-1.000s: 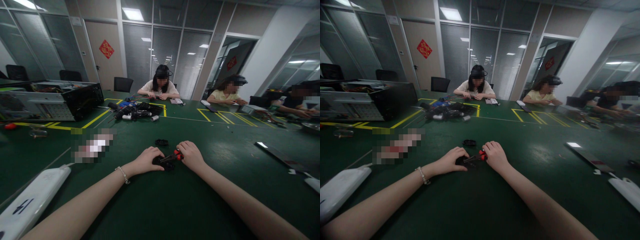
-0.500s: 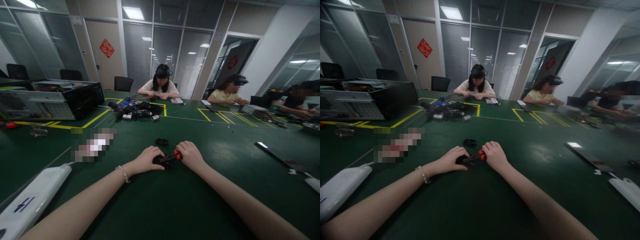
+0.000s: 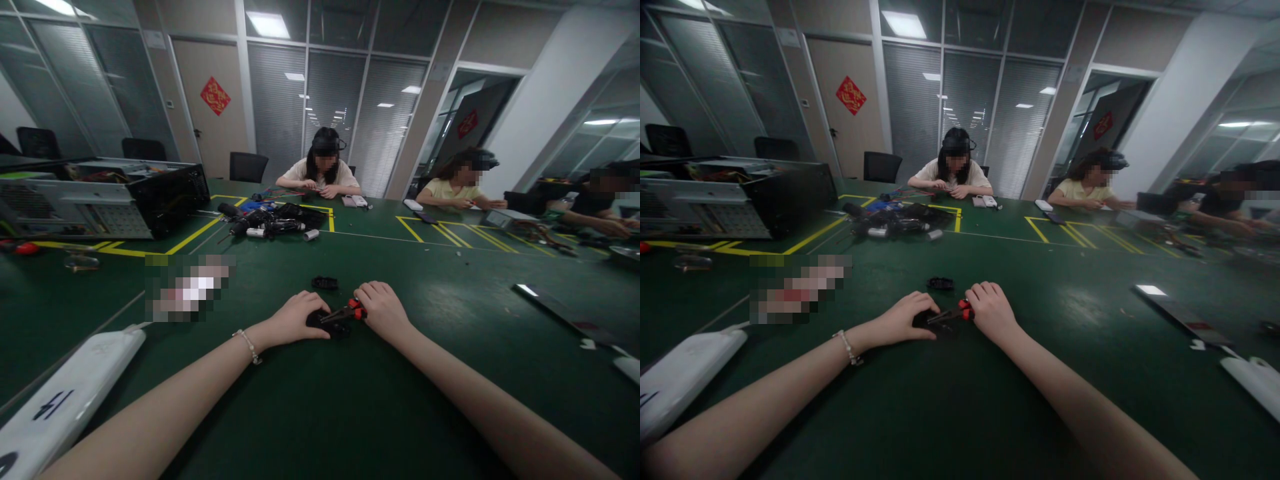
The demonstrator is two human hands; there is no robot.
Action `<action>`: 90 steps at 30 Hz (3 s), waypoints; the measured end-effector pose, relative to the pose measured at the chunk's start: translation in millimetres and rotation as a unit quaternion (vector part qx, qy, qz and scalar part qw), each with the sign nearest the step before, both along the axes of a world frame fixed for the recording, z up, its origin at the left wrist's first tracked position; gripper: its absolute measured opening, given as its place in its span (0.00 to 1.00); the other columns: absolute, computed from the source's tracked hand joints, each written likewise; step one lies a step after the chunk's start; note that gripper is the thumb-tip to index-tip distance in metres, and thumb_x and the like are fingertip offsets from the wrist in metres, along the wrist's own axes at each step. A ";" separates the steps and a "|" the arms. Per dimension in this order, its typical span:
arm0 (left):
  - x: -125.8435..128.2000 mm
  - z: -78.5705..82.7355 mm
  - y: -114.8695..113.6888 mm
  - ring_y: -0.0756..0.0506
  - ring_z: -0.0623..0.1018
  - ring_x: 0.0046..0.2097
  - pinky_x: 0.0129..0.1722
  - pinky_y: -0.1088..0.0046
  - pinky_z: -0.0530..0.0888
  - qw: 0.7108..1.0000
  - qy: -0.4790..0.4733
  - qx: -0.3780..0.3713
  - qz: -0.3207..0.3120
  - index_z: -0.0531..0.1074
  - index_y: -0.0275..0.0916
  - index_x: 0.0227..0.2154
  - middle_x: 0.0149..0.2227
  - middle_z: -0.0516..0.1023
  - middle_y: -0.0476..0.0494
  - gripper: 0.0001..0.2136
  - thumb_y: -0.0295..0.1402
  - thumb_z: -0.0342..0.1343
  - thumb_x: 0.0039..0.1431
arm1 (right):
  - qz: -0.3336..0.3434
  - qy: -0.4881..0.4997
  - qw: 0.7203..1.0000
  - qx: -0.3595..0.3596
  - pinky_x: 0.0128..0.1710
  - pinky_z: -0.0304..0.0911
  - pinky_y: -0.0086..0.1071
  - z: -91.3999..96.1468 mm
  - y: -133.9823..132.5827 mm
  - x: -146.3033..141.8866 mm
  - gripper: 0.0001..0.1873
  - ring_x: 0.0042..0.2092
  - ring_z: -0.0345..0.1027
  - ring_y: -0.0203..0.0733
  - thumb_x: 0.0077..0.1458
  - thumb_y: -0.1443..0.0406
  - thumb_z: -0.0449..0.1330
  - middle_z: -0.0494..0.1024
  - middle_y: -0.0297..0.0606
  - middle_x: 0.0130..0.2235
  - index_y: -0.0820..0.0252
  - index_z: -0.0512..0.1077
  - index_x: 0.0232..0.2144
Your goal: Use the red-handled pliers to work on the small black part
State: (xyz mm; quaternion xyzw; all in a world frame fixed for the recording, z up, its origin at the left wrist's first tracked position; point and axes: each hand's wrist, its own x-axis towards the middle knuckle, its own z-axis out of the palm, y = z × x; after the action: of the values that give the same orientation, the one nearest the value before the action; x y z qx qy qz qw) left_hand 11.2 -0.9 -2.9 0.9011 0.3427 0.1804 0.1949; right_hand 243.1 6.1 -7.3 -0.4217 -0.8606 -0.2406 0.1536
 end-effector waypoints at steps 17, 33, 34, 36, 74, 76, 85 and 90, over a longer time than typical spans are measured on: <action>-1.4 2.1 -1.8 0.44 0.64 0.43 0.42 0.68 0.61 1.000 0.005 -0.008 -0.004 0.67 0.42 0.39 0.40 0.67 0.47 0.18 0.47 0.55 0.49 | -0.003 0.031 0.998 -0.060 0.37 0.52 0.32 -2.6 3.7 1.8 0.12 0.37 0.59 0.41 0.41 0.74 0.53 0.71 0.39 0.33 0.61 0.68 0.31; -0.7 2.7 -1.2 0.44 0.65 0.42 0.40 0.70 0.62 1.000 0.006 -0.001 -0.005 0.66 0.41 0.36 0.39 0.67 0.48 0.18 0.47 0.56 0.47 | -0.002 0.019 0.998 -0.055 0.39 0.51 0.33 -0.9 2.3 1.5 0.12 0.37 0.59 0.42 0.40 0.74 0.53 0.70 0.40 0.34 0.62 0.67 0.32; -0.5 3.1 -1.4 0.44 0.65 0.41 0.40 0.70 0.62 1.000 0.007 -0.001 -0.003 0.66 0.41 0.36 0.39 0.67 0.48 0.18 0.47 0.56 0.47 | -0.002 0.017 0.998 -0.054 0.39 0.50 0.33 -1.0 2.4 1.5 0.12 0.37 0.59 0.42 0.40 0.74 0.53 0.70 0.40 0.34 0.62 0.67 0.32; 0.0 3.6 -1.9 0.44 0.65 0.41 0.40 0.70 0.62 1.000 0.010 0.001 0.001 0.66 0.40 0.34 0.38 0.67 0.48 0.18 0.48 0.56 0.46 | 0.000 0.012 0.998 -0.054 0.39 0.50 0.34 -1.0 2.4 1.4 0.12 0.37 0.59 0.42 0.40 0.74 0.53 0.70 0.40 0.34 0.62 0.67 0.32; 0.9 2.9 -2.8 0.44 0.64 0.41 0.39 0.70 0.62 1.000 0.018 0.008 0.010 0.65 0.40 0.34 0.38 0.67 0.48 0.19 0.48 0.56 0.45 | 0.014 0.016 0.999 -0.027 0.40 0.49 0.35 -3.2 2.8 0.0 0.11 0.39 0.59 0.42 0.44 0.74 0.51 0.71 0.42 0.36 0.63 0.67 0.32; 1.1 2.5 -2.5 0.44 0.64 0.41 0.39 0.70 0.62 1.000 0.018 0.008 0.011 0.65 0.40 0.34 0.37 0.66 0.48 0.19 0.48 0.57 0.45 | 0.013 0.013 0.999 -0.030 0.40 0.50 0.35 -2.3 2.4 -0.2 0.10 0.38 0.59 0.43 0.44 0.74 0.51 0.71 0.41 0.34 0.63 0.67 0.32; 1.0 2.7 -2.3 0.44 0.64 0.41 0.39 0.70 0.61 1.000 0.024 -0.001 0.011 0.65 0.40 0.35 0.38 0.66 0.48 0.19 0.49 0.56 0.45 | 0.043 -0.002 0.999 -0.015 0.46 0.51 0.38 -3.7 4.1 -1.4 0.12 0.40 0.59 0.44 0.45 0.76 0.49 0.70 0.43 0.34 0.65 0.67 0.32; 1.2 3.9 -2.7 0.44 0.64 0.41 0.38 0.70 0.62 1.000 0.025 -0.001 0.012 0.65 0.40 0.35 0.38 0.66 0.48 0.19 0.48 0.57 0.45 | 0.044 0.001 0.999 -0.022 0.41 0.56 0.37 -2.8 2.9 -0.8 0.11 0.38 0.60 0.43 0.47 0.75 0.48 0.69 0.44 0.34 0.65 0.67 0.32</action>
State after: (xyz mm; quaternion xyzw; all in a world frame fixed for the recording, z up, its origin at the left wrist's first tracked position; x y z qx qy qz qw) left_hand 12.4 -3.6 0.9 0.9012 0.3580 0.1594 0.1849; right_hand 242.3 8.9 -10.1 -0.3873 -0.8833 -0.2141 0.1548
